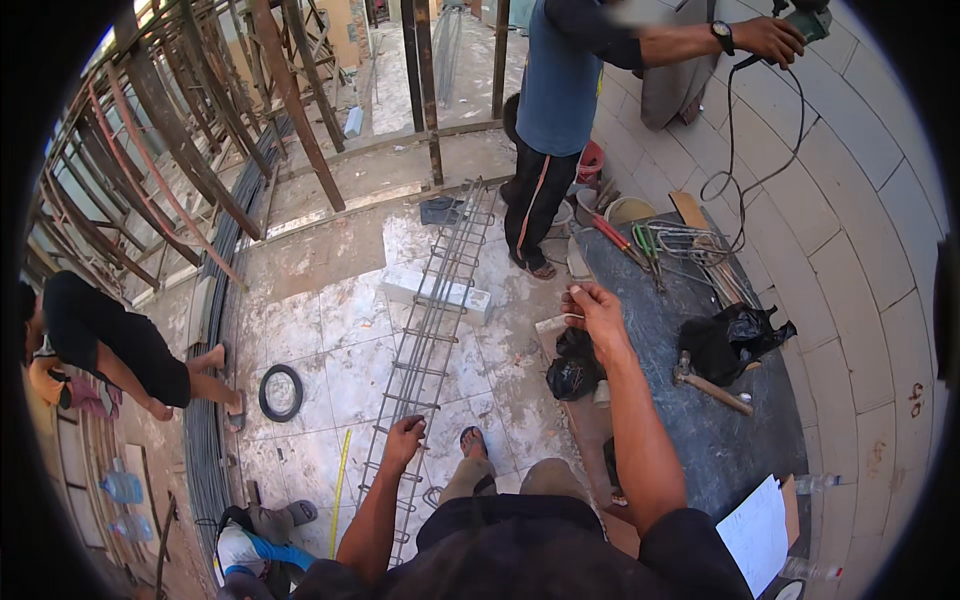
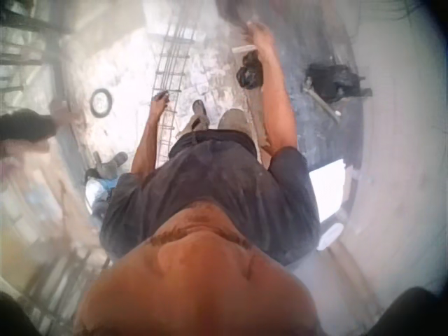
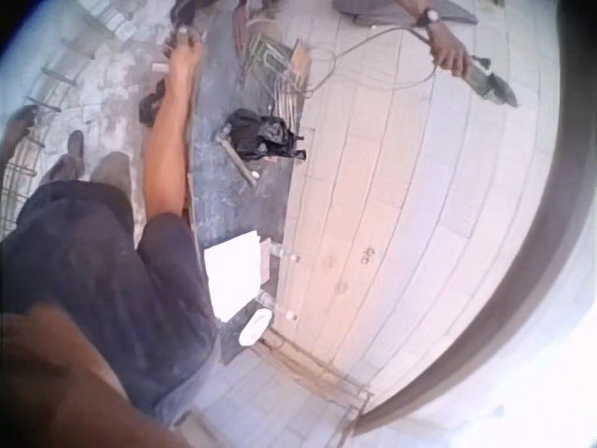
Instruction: The person assembles a rebar cage by placing stirrups onto long bars and securing them with wire using pliers. The person measures the spacing with a tape measure, cuts lengths of wire, and twists the wire around the junctions to bind the steel structure together.
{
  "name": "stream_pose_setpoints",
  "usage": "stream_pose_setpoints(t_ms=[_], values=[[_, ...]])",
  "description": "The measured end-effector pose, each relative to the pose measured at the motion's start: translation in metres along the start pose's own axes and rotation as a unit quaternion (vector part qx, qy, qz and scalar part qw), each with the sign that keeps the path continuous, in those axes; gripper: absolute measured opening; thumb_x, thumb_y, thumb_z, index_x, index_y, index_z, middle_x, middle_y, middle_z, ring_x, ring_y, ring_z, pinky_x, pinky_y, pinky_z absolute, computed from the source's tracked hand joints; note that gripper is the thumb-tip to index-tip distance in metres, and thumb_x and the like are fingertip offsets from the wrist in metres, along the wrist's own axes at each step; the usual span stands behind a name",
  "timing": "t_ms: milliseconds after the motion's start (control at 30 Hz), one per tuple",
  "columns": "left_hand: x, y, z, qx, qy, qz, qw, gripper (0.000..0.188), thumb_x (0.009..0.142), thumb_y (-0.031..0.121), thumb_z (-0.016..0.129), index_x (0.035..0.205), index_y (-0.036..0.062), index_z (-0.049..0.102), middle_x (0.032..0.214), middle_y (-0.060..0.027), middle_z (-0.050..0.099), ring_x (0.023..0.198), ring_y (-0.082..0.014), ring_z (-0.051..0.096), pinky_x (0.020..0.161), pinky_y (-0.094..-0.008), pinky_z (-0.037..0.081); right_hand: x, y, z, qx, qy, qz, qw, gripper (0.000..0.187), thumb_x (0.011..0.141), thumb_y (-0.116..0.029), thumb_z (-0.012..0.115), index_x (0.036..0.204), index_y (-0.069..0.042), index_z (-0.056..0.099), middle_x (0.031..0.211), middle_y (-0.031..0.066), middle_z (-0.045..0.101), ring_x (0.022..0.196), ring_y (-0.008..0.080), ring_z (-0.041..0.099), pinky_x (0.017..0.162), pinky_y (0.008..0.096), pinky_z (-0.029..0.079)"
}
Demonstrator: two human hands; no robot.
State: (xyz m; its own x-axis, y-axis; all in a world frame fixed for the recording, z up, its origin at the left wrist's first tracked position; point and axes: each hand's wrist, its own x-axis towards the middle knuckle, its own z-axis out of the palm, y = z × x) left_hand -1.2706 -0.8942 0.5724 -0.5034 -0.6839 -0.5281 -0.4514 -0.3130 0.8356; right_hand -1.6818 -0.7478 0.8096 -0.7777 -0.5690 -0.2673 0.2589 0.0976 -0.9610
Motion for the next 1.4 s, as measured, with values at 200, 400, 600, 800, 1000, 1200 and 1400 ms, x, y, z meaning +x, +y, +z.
stream_pose_setpoints(t_ms=[200, 400, 600, 800, 1000, 1200, 1400], values=[[0.094, 0.088, -0.056, -0.051, 0.069, 0.004, 0.996, 0.043, 0.098, 0.028, 0.066, 0.133, 0.0034, 0.064, 0.110, -0.0087, 0.070, 0.090, -0.0172, 0.067, 0.076, -0.0334, 0.055, 0.171, -0.090, 0.051, 0.039, 0.005, -0.012, 0.999, 0.015, 0.100, -0.021, 0.066, 0.103, -0.007, 0.067, 0.092, 0.0034, 0.071, 0.078, 0.0126, 0.070, 0.065, 0.0274, 0.059], [0.123, 0.049, -0.072, -0.087, 0.119, -0.110, 0.983, 0.042, 0.098, 0.026, 0.065, 0.133, 0.0015, 0.062, 0.110, -0.0088, 0.070, 0.089, -0.0185, 0.068, 0.073, -0.0327, 0.054, 0.351, -0.120, 0.084, 0.052, 0.071, -0.036, 0.995, 0.025, 0.101, -0.023, 0.064, 0.117, -0.004, 0.061, 0.099, 0.0071, 0.070, 0.075, 0.0140, 0.070, 0.059, 0.0284, 0.059], [0.135, 0.007, -0.035, -0.117, 0.179, -0.249, 0.945, 0.038, 0.096, 0.022, 0.065, 0.128, 0.0014, 0.064, 0.100, -0.0071, 0.070, 0.078, -0.0184, 0.068, 0.061, -0.0320, 0.053, 0.498, -0.139, 0.122, 0.031, 0.003, -0.041, 0.999, 0.046, 0.101, -0.026, 0.063, 0.137, -0.002, 0.046, 0.099, 0.0098, 0.067, 0.070, 0.0168, 0.069, 0.051, 0.0288, 0.055], [0.154, 0.037, -0.008, -0.018, 0.133, -0.162, 0.978, 0.034, 0.094, 0.018, 0.067, 0.124, 0.0023, 0.063, 0.093, -0.0070, 0.066, 0.072, -0.0213, 0.066, 0.054, -0.0334, 0.050, 0.615, -0.143, 0.181, 0.005, -0.154, -0.012, 0.988, 0.031, 0.102, -0.030, 0.062, 0.117, -0.003, 0.062, 0.089, 0.0069, 0.070, 0.063, 0.0125, 0.067, 0.045, 0.0249, 0.048], [0.272, 0.191, 0.038, -0.135, 0.167, -0.238, 0.947, 0.040, 0.099, 0.022, 0.062, 0.133, 0.0025, 0.060, 0.105, -0.0082, 0.069, 0.089, -0.0185, 0.069, 0.065, -0.0302, 0.053, 0.686, -0.131, 0.171, 0.061, -0.059, -0.016, 0.996, 0.020, 0.101, -0.022, 0.064, 0.110, -0.004, 0.064, 0.089, 0.0046, 0.069, 0.068, 0.0102, 0.066, 0.052, 0.0259, 0.053], [0.333, 0.255, 0.037, -0.066, 0.142, -0.219, 0.963, 0.045, 0.100, 0.023, 0.062, 0.138, 0.0010, 0.057, 0.111, -0.0099, 0.068, 0.091, -0.0182, 0.068, 0.068, -0.0307, 0.054, 0.662, -0.130, 0.174, 0.069, -0.106, -0.027, 0.992, 0.034, 0.098, -0.020, 0.067, 0.123, 0.002, 0.060, 0.090, 0.0067, 0.070, 0.066, 0.0113, 0.065, 0.054, 0.0273, 0.052], [0.383, 0.291, 0.013, 0.043, 0.157, -0.142, 0.976, 0.044, 0.097, 0.025, 0.067, 0.132, 0.0007, 0.063, 0.110, -0.0108, 0.070, 0.088, -0.0192, 0.068, 0.069, -0.0314, 0.054, 0.693, -0.093, 0.177, -0.067, -0.040, -0.020, 0.997, 0.093, 0.085, -0.043, 0.080, 0.147, 0.011, 0.036, 0.124, 0.0219, 0.064, 0.114, 0.0310, 0.063, 0.098, 0.0380, 0.049]])
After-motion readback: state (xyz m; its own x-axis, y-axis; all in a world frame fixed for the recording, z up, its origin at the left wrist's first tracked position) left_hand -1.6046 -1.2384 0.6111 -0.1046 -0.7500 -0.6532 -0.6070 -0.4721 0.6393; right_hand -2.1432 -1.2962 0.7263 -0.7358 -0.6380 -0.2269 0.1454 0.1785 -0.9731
